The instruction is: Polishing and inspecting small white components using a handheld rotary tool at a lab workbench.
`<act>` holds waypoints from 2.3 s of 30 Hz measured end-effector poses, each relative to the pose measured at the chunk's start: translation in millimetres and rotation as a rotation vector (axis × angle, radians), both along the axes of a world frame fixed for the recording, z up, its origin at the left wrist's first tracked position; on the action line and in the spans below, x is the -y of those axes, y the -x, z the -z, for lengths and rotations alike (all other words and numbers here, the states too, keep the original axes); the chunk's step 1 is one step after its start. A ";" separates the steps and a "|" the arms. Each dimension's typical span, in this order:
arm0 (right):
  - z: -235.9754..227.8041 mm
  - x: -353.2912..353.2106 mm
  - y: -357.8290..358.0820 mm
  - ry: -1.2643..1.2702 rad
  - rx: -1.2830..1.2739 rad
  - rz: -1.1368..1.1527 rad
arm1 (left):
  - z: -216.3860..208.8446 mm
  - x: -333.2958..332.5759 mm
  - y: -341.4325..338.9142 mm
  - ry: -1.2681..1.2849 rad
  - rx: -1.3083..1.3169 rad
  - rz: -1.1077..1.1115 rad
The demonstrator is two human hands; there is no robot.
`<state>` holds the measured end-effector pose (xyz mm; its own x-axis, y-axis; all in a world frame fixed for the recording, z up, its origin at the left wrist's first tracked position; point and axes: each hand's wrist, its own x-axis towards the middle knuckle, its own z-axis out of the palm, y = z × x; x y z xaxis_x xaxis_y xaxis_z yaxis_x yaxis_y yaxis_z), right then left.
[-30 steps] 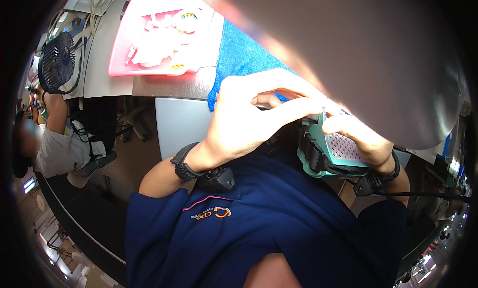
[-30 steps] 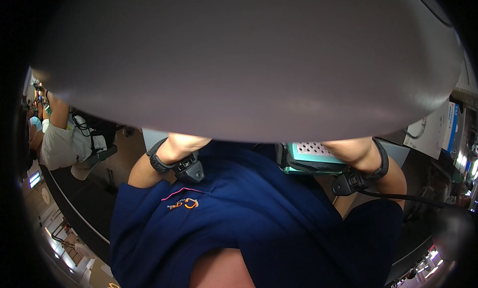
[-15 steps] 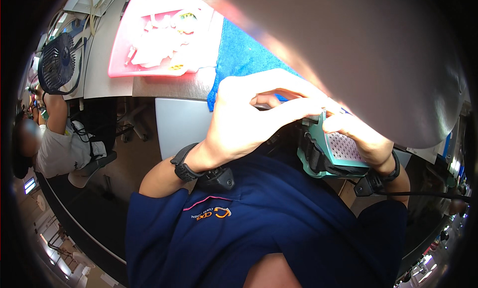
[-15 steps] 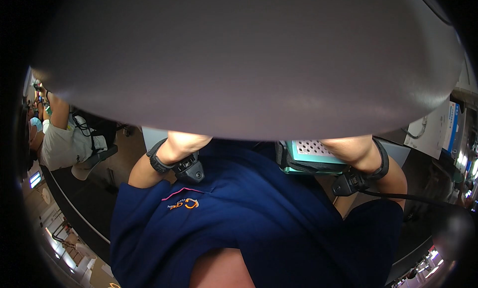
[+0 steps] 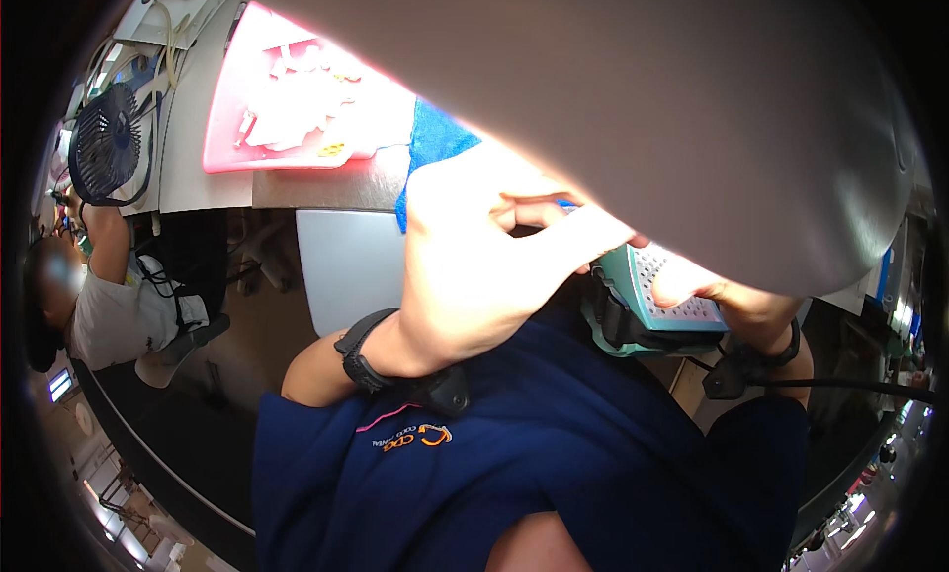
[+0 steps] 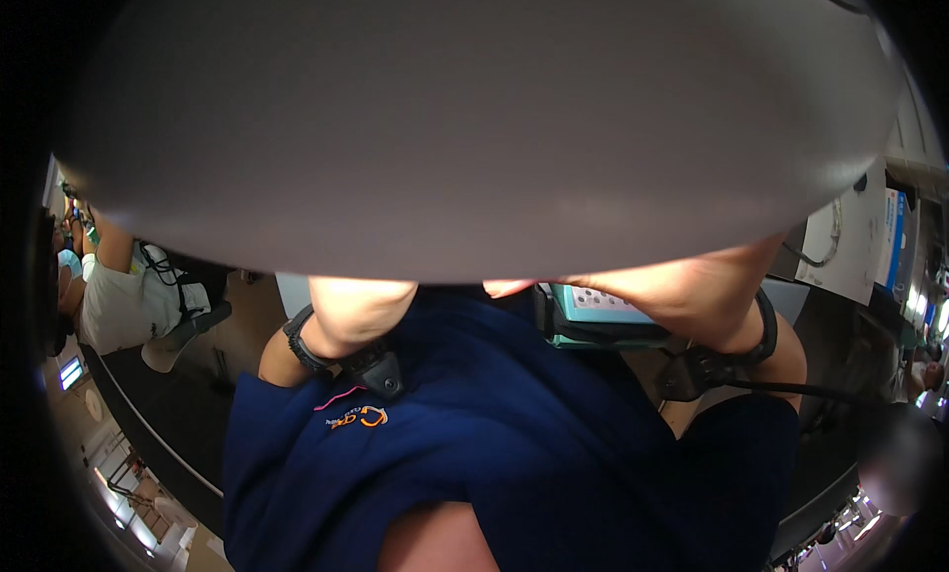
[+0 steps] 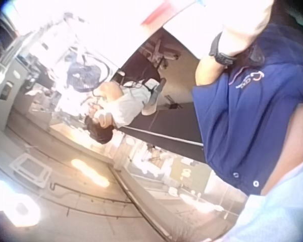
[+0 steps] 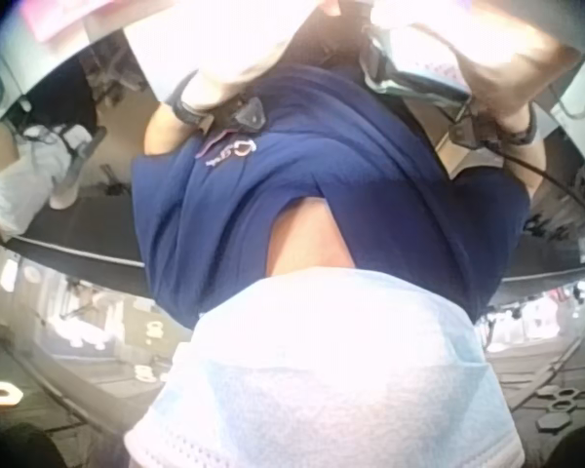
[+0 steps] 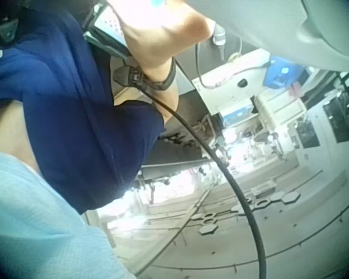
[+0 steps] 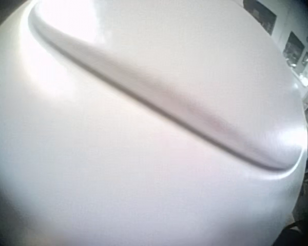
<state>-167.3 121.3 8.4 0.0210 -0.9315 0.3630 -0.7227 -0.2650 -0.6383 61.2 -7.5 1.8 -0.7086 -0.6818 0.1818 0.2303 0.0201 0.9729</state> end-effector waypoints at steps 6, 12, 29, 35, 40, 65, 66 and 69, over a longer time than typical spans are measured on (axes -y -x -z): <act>-13.6 12.3 -12.6 0.063 0.040 0.000 | -4.8 -3.9 6.1 0.050 -0.003 0.019; -14.8 15.0 -17.4 0.090 0.054 0.001 | -3.5 -1.3 6.2 0.058 0.003 0.014; -15.9 21.9 -18.5 0.112 0.015 -0.006 | -3.8 4.1 4.4 0.049 0.013 0.018; -7.1 7.8 -8.9 -0.043 0.017 0.018 | -3.8 7.2 1.0 0.044 0.019 0.016; -3.9 0.8 -6.8 -0.193 0.126 0.043 | -4.3 7.1 1.1 0.041 0.021 0.014; -18.8 10.5 -21.5 -0.329 0.655 0.124 | -5.2 8.4 4.4 0.056 0.029 0.025; -21.5 13.0 -24.0 -0.337 0.756 0.098 | -5.3 8.4 4.2 0.058 0.029 0.023; -25.7 19.7 -28.3 -0.320 0.856 -0.022 | -5.3 8.1 4.3 0.062 0.031 0.021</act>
